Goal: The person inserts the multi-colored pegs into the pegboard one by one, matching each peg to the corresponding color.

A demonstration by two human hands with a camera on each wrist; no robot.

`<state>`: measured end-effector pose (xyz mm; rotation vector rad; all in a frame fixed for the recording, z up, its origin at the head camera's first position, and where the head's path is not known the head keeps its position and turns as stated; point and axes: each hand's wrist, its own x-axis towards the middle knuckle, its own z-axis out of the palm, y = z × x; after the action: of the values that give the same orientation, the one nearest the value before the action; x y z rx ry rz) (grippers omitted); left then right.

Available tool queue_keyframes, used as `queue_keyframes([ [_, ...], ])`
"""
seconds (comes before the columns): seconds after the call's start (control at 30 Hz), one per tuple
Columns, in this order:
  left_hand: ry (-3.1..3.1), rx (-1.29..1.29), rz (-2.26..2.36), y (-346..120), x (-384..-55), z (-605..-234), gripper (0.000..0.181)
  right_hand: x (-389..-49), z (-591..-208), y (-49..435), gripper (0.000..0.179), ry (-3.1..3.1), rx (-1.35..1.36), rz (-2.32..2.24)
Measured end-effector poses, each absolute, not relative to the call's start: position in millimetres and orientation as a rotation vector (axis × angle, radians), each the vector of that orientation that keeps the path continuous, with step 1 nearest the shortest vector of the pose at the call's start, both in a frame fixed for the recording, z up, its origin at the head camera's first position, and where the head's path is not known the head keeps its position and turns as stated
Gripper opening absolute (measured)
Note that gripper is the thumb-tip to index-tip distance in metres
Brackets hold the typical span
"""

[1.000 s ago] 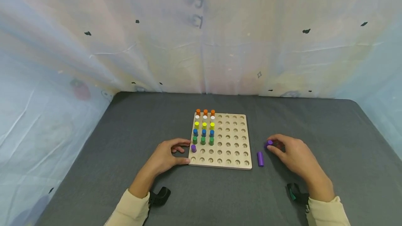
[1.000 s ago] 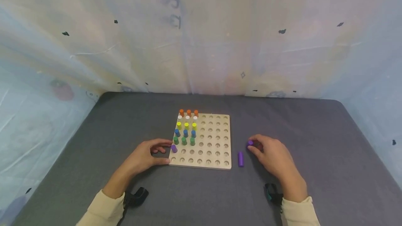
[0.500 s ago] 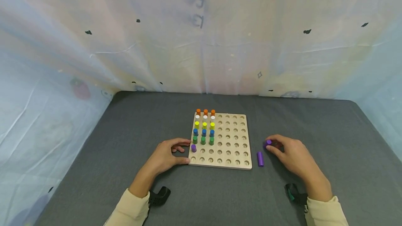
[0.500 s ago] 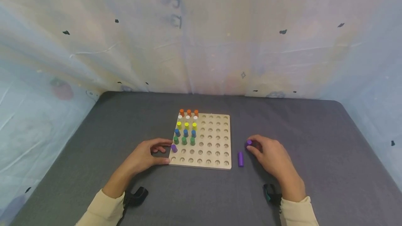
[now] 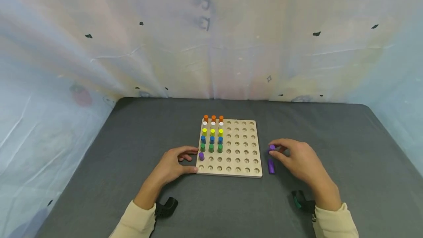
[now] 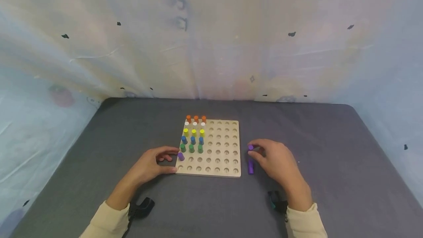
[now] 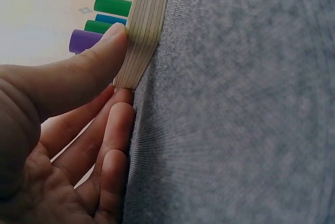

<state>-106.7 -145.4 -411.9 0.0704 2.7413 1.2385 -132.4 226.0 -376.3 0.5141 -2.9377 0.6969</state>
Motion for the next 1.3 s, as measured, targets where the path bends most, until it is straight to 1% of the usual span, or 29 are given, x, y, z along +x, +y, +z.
queue_keyframes([
  [0.13,2.744,0.072,1.233,-146.8,-107.3,-411.4,0.055,-131.3,-373.4,203.0,0.023,-2.946,0.557,0.74],
  [0.37,2.745,0.076,1.232,-146.2,-108.7,-410.2,0.055,-130.2,-367.9,168.9,0.019,-2.912,0.643,0.813],
  [0.6,2.736,0.072,1.251,-146.1,-106.4,-409.4,0.055,-126.3,-362.5,141.1,0.026,-2.887,0.695,0.887],
  [0.77,2.72,0.061,1.279,-144.3,-104.3,-413.3,0.053,-119.8,-367.3,122.0,0.028,-2.876,0.706,0.936],
  [1.0,2.712,0.037,1.281,-141.8,-104.3,-416.4,0.052,-112.6,-377.3,100.6,0.029,-2.84,0.741,0.991],
  [1.3,2.73,0.071,1.267,-147.8,-107.1,-414.2,0.053,-116.6,-382.8,86.2,0.029,-2.774,0.778,1.023],
])
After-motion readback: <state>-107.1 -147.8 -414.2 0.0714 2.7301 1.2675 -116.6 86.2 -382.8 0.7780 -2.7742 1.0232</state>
